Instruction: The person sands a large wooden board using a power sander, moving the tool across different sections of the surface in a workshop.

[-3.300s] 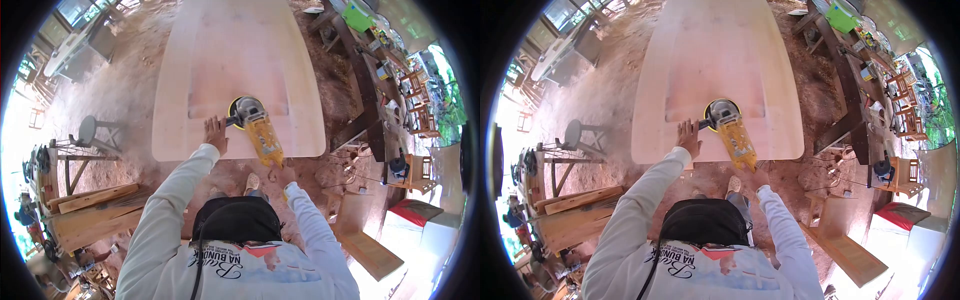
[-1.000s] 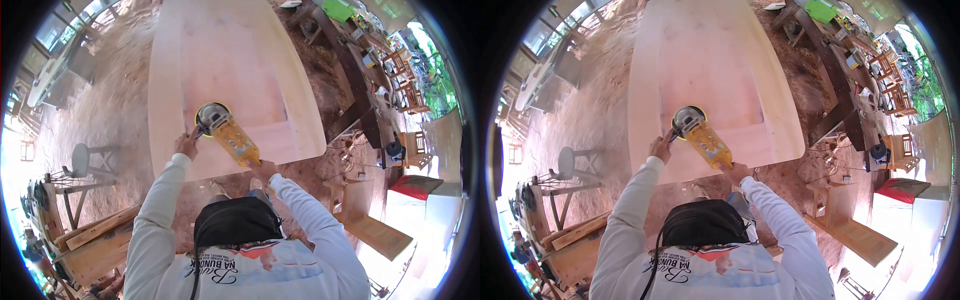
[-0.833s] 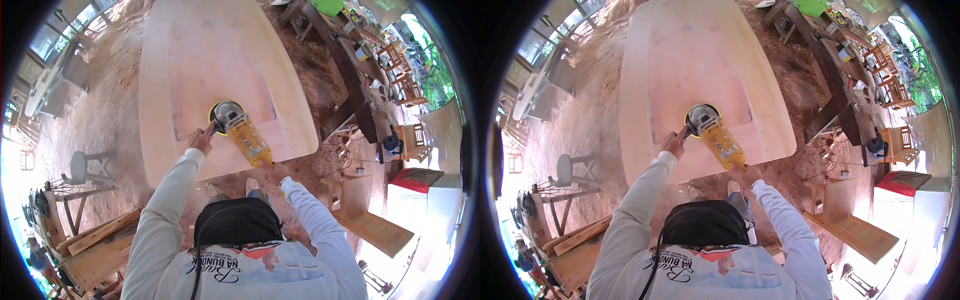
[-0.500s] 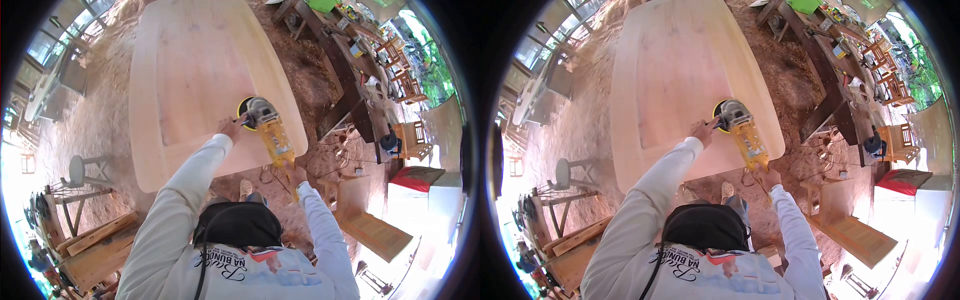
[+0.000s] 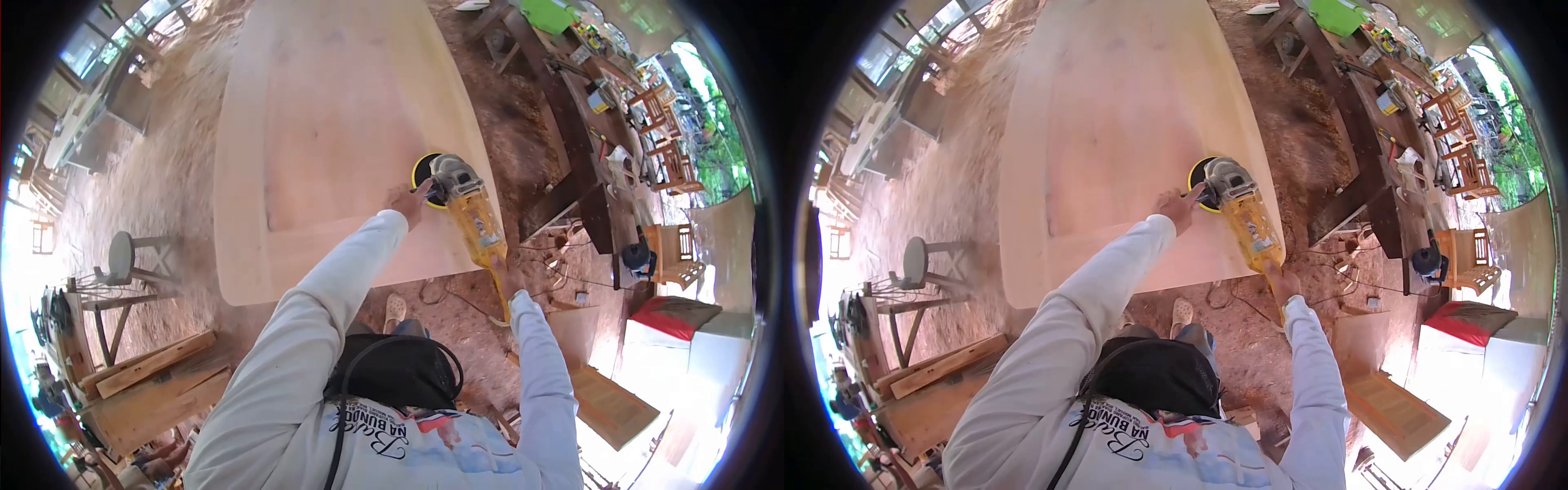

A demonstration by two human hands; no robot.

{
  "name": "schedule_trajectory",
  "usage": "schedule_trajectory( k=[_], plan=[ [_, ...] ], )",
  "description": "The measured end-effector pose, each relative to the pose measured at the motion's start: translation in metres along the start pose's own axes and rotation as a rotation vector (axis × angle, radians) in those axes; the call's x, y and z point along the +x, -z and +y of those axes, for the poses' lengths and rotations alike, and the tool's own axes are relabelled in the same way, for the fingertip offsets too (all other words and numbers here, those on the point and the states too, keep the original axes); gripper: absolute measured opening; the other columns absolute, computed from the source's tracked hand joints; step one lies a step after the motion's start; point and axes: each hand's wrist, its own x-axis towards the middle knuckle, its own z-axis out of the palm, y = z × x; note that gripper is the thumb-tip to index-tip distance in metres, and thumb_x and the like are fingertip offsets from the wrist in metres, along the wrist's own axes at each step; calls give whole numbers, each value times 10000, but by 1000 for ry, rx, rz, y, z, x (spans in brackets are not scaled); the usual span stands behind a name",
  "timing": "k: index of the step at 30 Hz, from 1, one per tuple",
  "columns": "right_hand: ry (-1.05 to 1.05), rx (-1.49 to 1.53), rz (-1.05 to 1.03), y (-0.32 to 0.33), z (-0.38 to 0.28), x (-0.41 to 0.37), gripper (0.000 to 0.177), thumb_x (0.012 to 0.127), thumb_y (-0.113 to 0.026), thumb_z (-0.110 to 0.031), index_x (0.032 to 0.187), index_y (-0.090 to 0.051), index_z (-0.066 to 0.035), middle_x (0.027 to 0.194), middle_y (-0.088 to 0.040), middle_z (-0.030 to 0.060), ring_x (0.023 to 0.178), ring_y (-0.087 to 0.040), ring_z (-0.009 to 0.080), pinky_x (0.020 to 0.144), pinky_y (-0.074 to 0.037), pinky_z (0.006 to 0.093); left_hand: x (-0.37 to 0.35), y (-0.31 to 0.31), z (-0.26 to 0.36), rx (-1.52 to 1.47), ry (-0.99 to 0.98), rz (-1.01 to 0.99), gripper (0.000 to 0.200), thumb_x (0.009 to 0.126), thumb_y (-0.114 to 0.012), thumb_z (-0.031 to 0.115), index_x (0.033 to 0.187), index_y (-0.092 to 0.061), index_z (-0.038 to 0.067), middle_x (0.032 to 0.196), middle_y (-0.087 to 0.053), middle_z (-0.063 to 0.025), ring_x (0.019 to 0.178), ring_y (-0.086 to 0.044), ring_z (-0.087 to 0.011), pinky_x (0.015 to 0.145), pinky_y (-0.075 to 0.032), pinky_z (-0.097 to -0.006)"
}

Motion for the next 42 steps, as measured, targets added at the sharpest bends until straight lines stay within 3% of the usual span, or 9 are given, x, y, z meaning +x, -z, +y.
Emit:
schedule_trajectory(
  k=[2,5,8,14,17,20,25,28,42],
  plan=[
    [35,-31,-14,-15,-13,0,692,902,-656,-665,1029,-742,9,720,-646,58,573,-597,148,545,-499,344,-13,6,-20,20,6,53,525,1059,-492,298,1570,-385,350,1174,-612,-218,1177,-579,-382,1054,-409,-489],
    [152,19,-47,-40,-46,-22,676,922,-648,-644,1086,-717,8,730,-663,68,601,-623,165,562,-514,355,-42,20,-50,29,40,106,519,1053,-506,293,1559,-406,346,1117,-619,-211,1117,-595,-380,1007,-437,-487],
    [134,-104,-152,-62,-35,-13,631,945,-656,-592,1161,-687,0,761,-675,67,604,-624,160,559,-514,344,-67,19,-81,-3,83,160,515,1049,-513,296,1551,-416,348,1096,-622,-203,1082,-600,-375,990,-440,-492],
    [342,-58,-174,-116,-48,-31,627,950,-657,-588,1181,-675,-6,734,-662,51,618,-621,143,553,-506,317,-117,35,-132,-36,163,191,517,1039,-527,290,1543,-427,348,1090,-622,-197,1066,-599,-375,996,-431,-496],
    [158,49,-288,-133,-91,-66,563,968,-646,-556,963,-682,6,684,-607,30,562,-575,116,489,-467,297,-131,40,-155,-22,189,186,541,1030,-535,262,1548,-415,355,1116,-616,-203,1081,-595,-387,1009,-422,-496],
    [141,-74,-290,-153,-89,-63,683,917,-656,-659,1052,-709,9,728,-665,67,623,-610,129,551,-501,293,-142,49,-177,-31,220,150,597,1012,-548,215,1565,-382,369,1173,-603,-223,1122,-587,-407,1039,-403,-498],
    [218,-117,-274,-197,-84,-56,761,888,-636,-722,1003,-730,24,725,-676,77,644,-650,165,585,-527,333,-166,67,-212,-70,267,149,629,1001,-546,190,1574,-370,377,1203,-596,-239,1160,-568,-419,1064,-390,-507],
    [243,-174,-282,-218,-100,-63,805,875,-618,-756,1004,-732,31,727,-684,94,654,-672,191,608,-540,357,-180,80,-234,-57,265,183,549,1024,-525,206,1542,-423,355,1121,-618,-201,1092,-591,-395,1022,-414,-515],
    [254,-328,-451,-327,-153,-81,907,852,-521,-839,1051,-740,18,759,-724,139,760,-729,273,753,-558,401,-247,122,-333,-16,392,212,536,1034,-525,230,1547,-411,336,1096,-646,-186,1091,-630,-368,984,-452,-488]
  ],
)
